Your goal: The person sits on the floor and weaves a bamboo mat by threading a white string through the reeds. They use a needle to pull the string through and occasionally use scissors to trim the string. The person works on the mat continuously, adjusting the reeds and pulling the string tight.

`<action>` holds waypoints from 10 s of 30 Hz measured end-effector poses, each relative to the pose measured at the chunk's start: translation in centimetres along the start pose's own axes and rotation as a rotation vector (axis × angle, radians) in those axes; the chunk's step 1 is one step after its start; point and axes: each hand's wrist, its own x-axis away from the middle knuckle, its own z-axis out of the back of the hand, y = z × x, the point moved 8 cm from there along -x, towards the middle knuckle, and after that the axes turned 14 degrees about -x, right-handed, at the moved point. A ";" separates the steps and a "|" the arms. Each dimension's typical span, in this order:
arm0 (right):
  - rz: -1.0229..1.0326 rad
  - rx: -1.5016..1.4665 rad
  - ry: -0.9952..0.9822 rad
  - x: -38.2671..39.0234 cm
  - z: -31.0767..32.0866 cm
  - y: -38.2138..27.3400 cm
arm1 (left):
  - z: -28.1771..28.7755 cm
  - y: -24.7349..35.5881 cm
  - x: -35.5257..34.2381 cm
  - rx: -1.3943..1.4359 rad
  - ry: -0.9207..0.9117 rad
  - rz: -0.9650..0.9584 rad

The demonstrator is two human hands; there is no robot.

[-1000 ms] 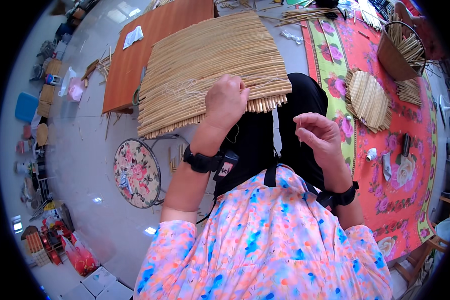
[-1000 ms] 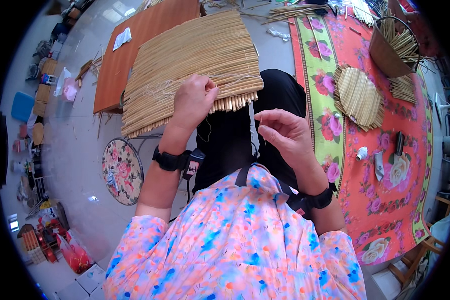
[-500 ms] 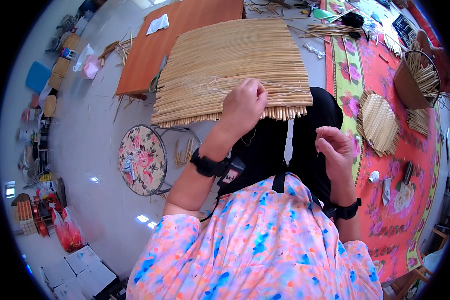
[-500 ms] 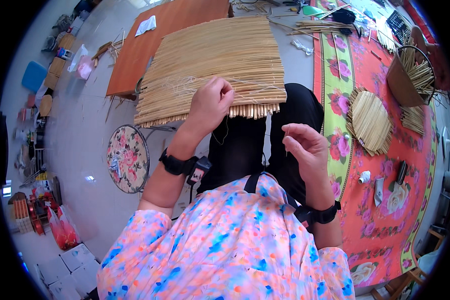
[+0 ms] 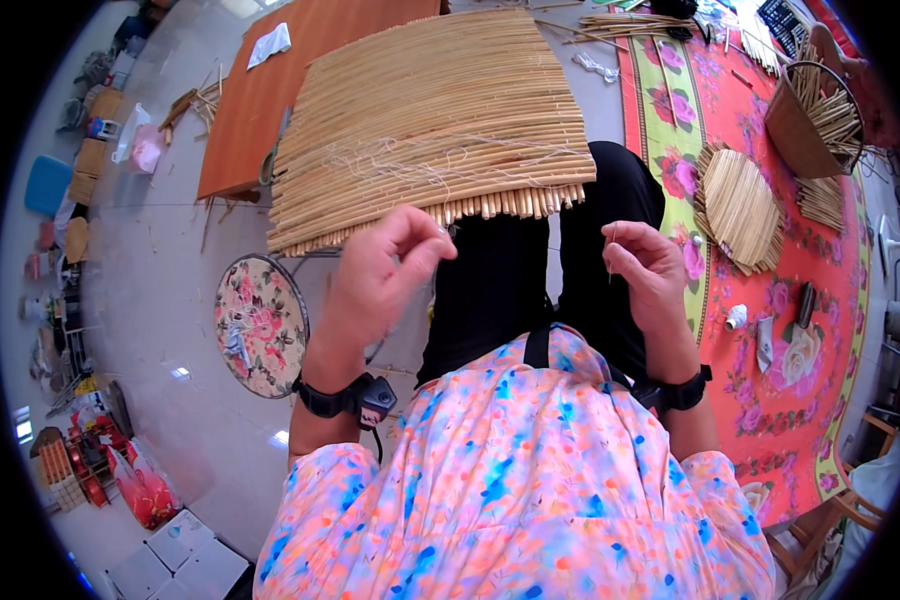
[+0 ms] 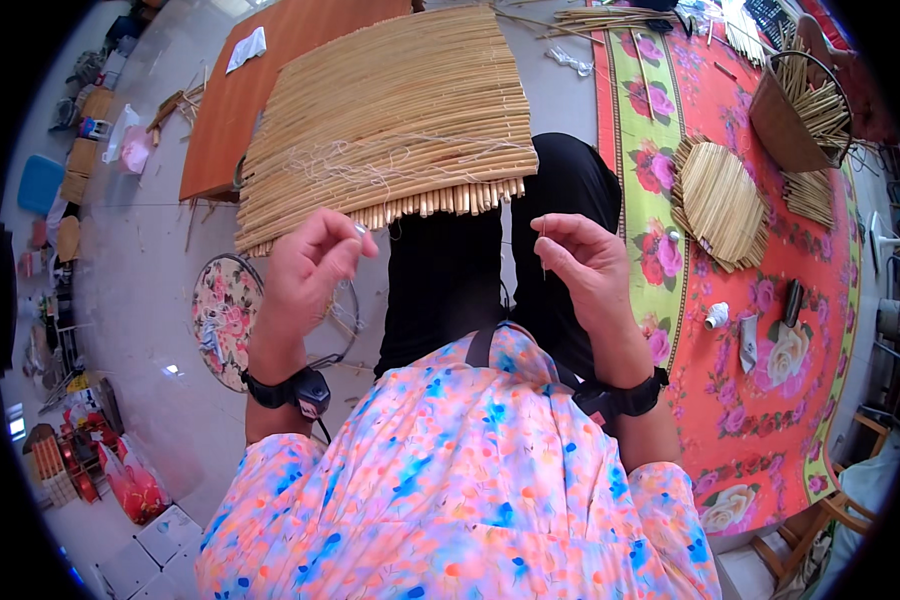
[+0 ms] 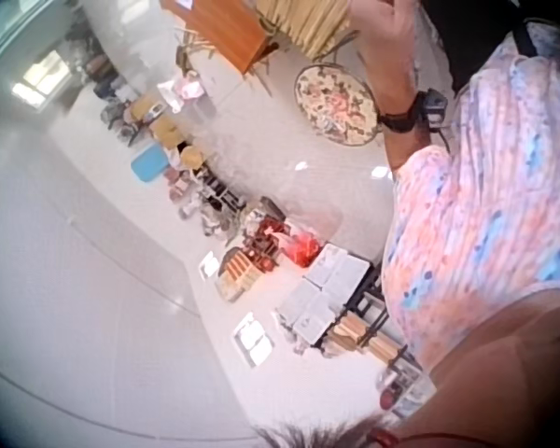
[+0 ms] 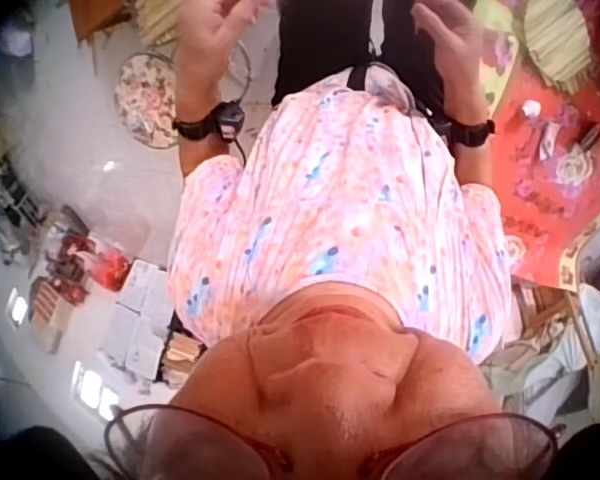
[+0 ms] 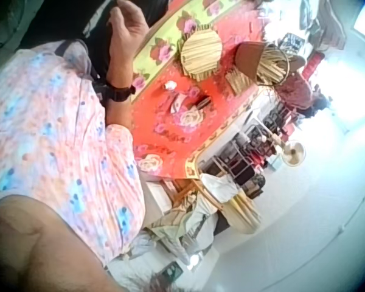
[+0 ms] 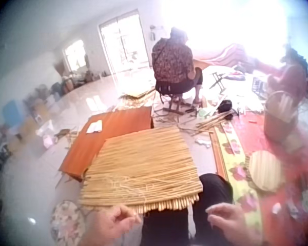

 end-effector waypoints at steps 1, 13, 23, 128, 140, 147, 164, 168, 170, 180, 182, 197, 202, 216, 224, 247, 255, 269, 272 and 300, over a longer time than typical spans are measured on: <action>-0.006 -0.002 -0.001 -0.1 -0.1 0.1 | -0.7 0.4 0.1 -0.079 -0.052 -0.025; -0.020 0.020 -0.079 0.2 -1.4 0.2 | -7.4 4.4 1.2 -0.186 -0.237 -0.405; -0.115 -0.082 -0.430 0.8 -5.3 0.9 | -7.2 2.2 -1.5 0.064 -0.148 -0.318; 0.032 -0.182 -0.178 -2.7 -8.2 -1.3 | -4.7 2.7 -3.0 0.435 -0.158 -0.151; 0.046 -0.133 -0.197 -2.4 -8.2 -1.0 | -6.2 2.7 -3.2 0.236 -0.111 -0.139; 0.098 0.047 -0.162 -2.5 -7.1 -0.8 | -5.2 5.3 -3.1 -0.165 0.124 -0.378; 0.151 0.197 -0.254 -1.8 -7.0 -0.7 | -5.7 3.2 -3.7 0.244 0.038 -0.125; 0.149 0.219 -0.267 -1.9 -7.1 -0.8 | -6.2 3.1 -3.7 0.240 -0.007 -0.121; 0.125 0.201 -0.275 -1.8 -7.1 -0.6 | -6.4 3.1 -3.7 0.235 -0.021 -0.112; 0.390 0.187 -0.102 -2.1 -6.0 -2.0 | -8.2 2.2 -3.7 0.224 -0.104 -0.029; 0.382 0.240 -0.061 -2.0 -5.7 -2.0 | -8.4 2.3 -3.6 0.243 -0.114 0.004; 0.441 0.482 0.006 -1.8 -5.8 -2.7 | -8.0 3.0 -3.6 -0.007 -0.026 -0.164; 0.262 0.154 0.077 -1.9 -4.7 -1.5 | -7.3 2.7 -3.4 0.008 0.038 -0.156; 0.323 0.484 -0.134 -1.6 -7.5 -1.8 | -5.2 2.7 -3.0 -0.040 0.275 -0.180; 0.374 0.509 -0.018 -1.3 -7.3 -2.5 | -4.9 5.1 -2.2 -0.288 0.470 -0.302; 0.407 0.488 -0.012 -1.2 -7.1 -2.8 | -5.6 6.9 -1.9 -0.505 0.494 -0.456; 0.423 0.497 -0.007 -1.1 -7.1 -2.9 | -5.7 6.7 -2.0 -0.488 0.510 -0.415; 0.450 0.511 0.001 -1.0 -7.0 -3.0 | -5.8 6.5 -2.0 -0.464 0.491 -0.396; 0.458 0.511 0.000 -1.0 -7.1 -3.1 | -5.7 6.6 -2.0 -0.449 0.488 -0.397; 0.462 0.505 0.019 -0.8 -6.8 -3.1 | -5.9 6.1 -2.0 -0.310 0.426 -0.398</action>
